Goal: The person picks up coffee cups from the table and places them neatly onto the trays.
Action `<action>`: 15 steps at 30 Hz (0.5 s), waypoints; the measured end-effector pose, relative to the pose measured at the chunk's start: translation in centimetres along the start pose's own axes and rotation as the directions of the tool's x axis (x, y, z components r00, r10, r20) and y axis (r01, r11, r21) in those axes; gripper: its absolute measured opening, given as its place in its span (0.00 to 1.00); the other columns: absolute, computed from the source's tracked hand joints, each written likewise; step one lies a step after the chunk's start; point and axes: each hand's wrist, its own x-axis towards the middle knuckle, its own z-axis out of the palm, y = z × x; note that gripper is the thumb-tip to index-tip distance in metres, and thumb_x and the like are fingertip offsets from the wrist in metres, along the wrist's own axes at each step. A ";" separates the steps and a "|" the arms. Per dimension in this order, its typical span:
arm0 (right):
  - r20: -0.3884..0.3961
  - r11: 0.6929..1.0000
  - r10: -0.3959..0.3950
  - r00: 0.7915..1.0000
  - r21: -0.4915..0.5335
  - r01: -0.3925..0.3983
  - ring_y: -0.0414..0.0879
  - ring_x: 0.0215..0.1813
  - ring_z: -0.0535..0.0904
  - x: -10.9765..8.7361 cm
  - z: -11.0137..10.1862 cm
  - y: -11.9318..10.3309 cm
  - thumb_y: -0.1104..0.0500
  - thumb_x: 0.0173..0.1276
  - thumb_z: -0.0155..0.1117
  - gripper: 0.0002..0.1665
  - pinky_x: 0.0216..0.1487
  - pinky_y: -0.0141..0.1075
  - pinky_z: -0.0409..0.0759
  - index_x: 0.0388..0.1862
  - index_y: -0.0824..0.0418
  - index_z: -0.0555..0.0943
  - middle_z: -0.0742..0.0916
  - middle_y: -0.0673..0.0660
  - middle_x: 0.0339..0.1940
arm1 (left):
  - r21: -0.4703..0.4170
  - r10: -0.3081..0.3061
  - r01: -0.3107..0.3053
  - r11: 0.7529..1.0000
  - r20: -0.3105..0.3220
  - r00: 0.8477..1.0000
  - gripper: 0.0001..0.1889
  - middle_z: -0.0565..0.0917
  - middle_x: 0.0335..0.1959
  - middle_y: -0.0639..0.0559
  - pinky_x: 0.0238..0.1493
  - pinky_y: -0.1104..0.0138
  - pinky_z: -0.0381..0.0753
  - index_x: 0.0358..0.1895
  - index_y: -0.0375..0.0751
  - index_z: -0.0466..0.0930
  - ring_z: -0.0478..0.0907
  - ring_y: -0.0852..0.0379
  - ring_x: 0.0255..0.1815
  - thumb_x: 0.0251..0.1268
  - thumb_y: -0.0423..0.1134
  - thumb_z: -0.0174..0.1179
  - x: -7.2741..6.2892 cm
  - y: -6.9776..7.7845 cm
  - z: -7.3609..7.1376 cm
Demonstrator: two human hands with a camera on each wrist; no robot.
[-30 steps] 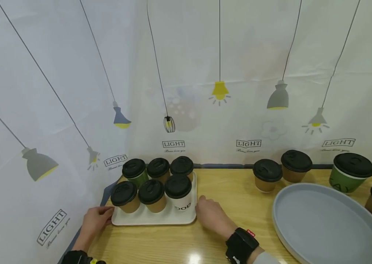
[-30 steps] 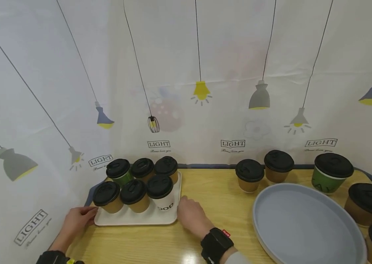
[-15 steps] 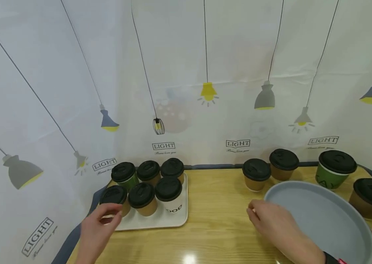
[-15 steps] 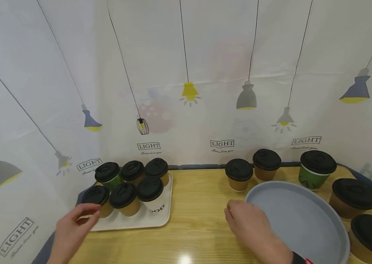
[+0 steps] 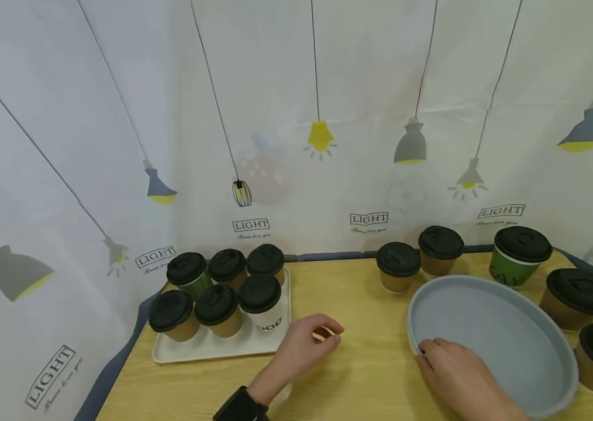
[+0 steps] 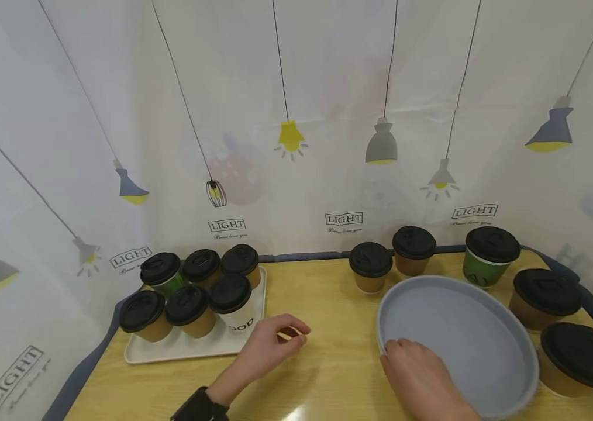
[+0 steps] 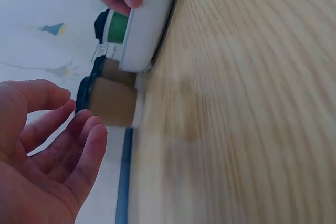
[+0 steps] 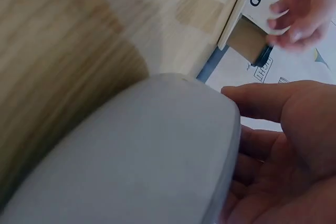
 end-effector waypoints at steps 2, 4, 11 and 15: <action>-0.020 1.000 -0.022 1.000 0.001 0.022 0.43 0.26 0.76 -0.1 0.0 -0.2 0.61 0.70 0.71 0.06 0.27 0.42 0.77 0.34 0.59 0.83 0.80 0.49 0.24 | -0.016 -0.014 0.014 1.000 0.018 1.000 0.08 0.88 0.42 0.59 0.42 0.68 0.84 0.48 0.43 0.89 0.84 0.62 0.43 0.72 0.39 0.65 1.4 0.2 1.2; -0.033 0.999 -0.037 0.999 -0.001 0.037 0.42 0.25 0.75 -0.4 0.0 -0.3 0.62 0.70 0.70 0.08 0.25 0.41 0.75 0.31 0.59 0.81 0.78 0.49 0.22 | -0.031 -0.025 0.026 0.999 0.033 0.999 0.08 0.87 0.42 0.60 0.41 0.69 0.83 0.48 0.42 0.88 0.83 0.62 0.42 0.72 0.39 0.64 2.6 0.3 2.2; -0.005 0.999 -0.048 0.999 0.000 0.048 0.42 0.26 0.76 -0.8 0.3 -1.4 0.63 0.70 0.70 0.06 0.27 0.40 0.76 0.33 0.59 0.83 0.79 0.48 0.23 | -0.117 -0.083 0.090 0.989 0.064 0.994 0.14 0.85 0.47 0.59 0.38 0.71 0.82 0.56 0.39 0.84 0.82 0.66 0.39 0.74 0.41 0.64 5.7 0.3 5.5; -0.077 0.994 -0.111 0.991 -0.025 0.110 0.43 0.25 0.77 -1.3 0.6 -2.0 0.64 0.68 0.72 0.06 0.25 0.39 0.76 0.32 0.59 0.83 0.79 0.48 0.23 | -0.181 -0.120 0.129 0.975 0.056 0.991 0.21 0.83 0.51 0.54 0.36 0.70 0.83 0.63 0.36 0.79 0.84 0.62 0.37 0.74 0.43 0.63 7.4 0.6 7.2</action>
